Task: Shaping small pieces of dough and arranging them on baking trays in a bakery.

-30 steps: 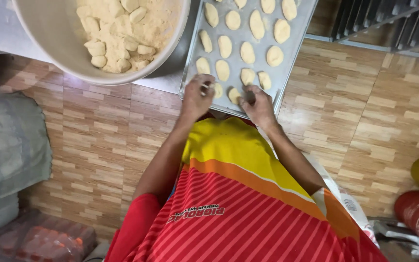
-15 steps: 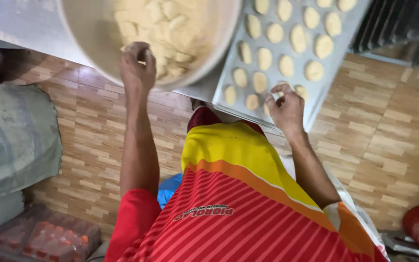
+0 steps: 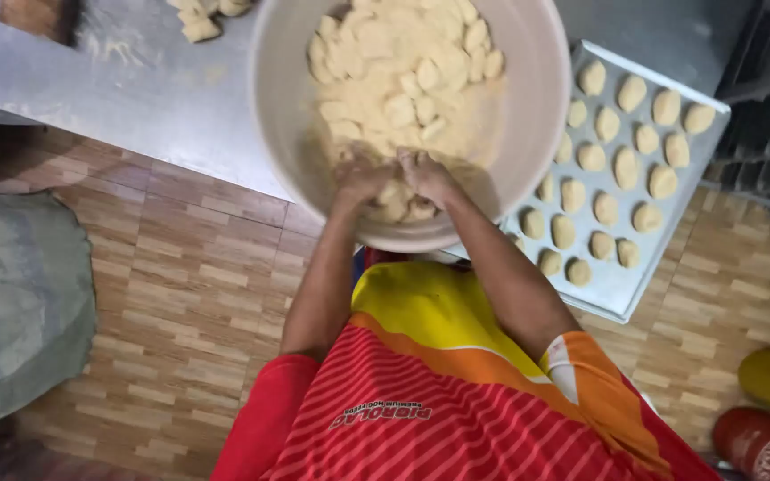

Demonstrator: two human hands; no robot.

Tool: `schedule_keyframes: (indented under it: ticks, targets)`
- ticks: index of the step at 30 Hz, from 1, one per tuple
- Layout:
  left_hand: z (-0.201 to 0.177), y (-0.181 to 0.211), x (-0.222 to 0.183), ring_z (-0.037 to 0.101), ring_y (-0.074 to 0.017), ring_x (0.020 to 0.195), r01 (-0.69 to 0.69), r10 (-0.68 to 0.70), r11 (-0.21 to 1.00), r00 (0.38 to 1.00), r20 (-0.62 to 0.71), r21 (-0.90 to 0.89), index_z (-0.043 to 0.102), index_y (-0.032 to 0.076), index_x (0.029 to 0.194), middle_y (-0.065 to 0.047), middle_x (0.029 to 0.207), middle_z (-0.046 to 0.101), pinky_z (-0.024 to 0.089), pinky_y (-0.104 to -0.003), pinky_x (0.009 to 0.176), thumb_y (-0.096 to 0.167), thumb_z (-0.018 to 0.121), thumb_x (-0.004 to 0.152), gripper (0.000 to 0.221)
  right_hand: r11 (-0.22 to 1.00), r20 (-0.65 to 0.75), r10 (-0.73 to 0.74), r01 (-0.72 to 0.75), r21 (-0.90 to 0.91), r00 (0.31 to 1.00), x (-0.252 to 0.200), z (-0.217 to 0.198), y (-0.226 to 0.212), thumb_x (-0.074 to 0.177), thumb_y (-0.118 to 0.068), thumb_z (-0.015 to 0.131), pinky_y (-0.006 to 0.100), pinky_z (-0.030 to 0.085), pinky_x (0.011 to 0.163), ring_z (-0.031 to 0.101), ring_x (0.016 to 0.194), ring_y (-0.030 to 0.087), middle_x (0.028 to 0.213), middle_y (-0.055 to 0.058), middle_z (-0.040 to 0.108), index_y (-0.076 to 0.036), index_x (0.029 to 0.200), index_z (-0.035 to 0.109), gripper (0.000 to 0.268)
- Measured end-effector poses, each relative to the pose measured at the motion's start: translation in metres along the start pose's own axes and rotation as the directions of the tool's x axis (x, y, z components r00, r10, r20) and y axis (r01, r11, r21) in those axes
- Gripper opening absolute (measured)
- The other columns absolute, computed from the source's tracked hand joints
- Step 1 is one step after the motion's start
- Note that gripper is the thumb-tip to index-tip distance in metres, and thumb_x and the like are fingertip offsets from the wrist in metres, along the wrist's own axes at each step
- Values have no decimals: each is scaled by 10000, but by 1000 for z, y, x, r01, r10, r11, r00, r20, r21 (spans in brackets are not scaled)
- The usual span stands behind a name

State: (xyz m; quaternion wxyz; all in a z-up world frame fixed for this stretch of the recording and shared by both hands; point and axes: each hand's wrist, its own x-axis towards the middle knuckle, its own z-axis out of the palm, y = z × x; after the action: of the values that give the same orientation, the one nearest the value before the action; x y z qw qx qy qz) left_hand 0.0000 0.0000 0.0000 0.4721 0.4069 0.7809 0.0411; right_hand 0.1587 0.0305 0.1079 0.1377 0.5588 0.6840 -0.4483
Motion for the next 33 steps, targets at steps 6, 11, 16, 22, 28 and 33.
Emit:
schedule_keyframes:
  ticks: [6,11,16,22,28,33]
  targets:
    - [-65,59,-108,649,-377,1178,-389,394,547,901,-181,-741,556,110,1417,-256,1271,654,560,-479,950,179,804,853,620,96,75,68,-82,992,995,-39,-37,-32,885,-598,735,467,483,1095,619,1247,307,1385,148,558,-98,1494,483,827]
    - [-98,29,-77,623,-405,1260,-275,258,935,961,-100,-225,649,175,1369,-240,1298,680,517,-498,1056,294,594,926,462,722,-184,-24,144,677,983,-38,-56,13,860,-124,639,227,618,629,681,876,182,1176,64,577,-71,1242,647,385]
    - [-135,22,-84,591,-399,1310,-245,219,882,969,-111,-402,512,125,1482,-245,1388,622,497,-531,1056,286,641,939,581,944,-283,-70,155,291,957,-21,-53,49,874,-72,622,419,565,880,630,1148,357,1407,262,549,-82,1379,603,506]
    - [-150,21,-75,692,-295,954,-287,245,875,957,-153,-391,661,165,1114,-103,1051,653,531,-405,763,165,605,946,177,809,-319,-508,570,143,800,-5,-13,50,775,-2,673,524,432,1065,562,1242,452,1220,236,619,-49,1317,632,545]
    - [-140,35,-93,668,-364,1177,-313,277,890,949,152,333,708,174,1183,-150,1256,678,507,-507,947,199,699,900,284,952,-209,-278,298,68,938,-8,37,-2,809,-226,800,481,471,1020,617,1211,317,1175,51,666,-189,1146,712,350]
    - [-93,8,-63,647,-318,1236,-449,357,680,893,274,580,717,194,1241,-79,1282,705,404,-496,1063,203,739,857,385,966,-67,-251,246,-79,966,-22,29,-10,841,-251,781,482,531,958,666,1157,352,1188,130,656,-167,1035,715,222]
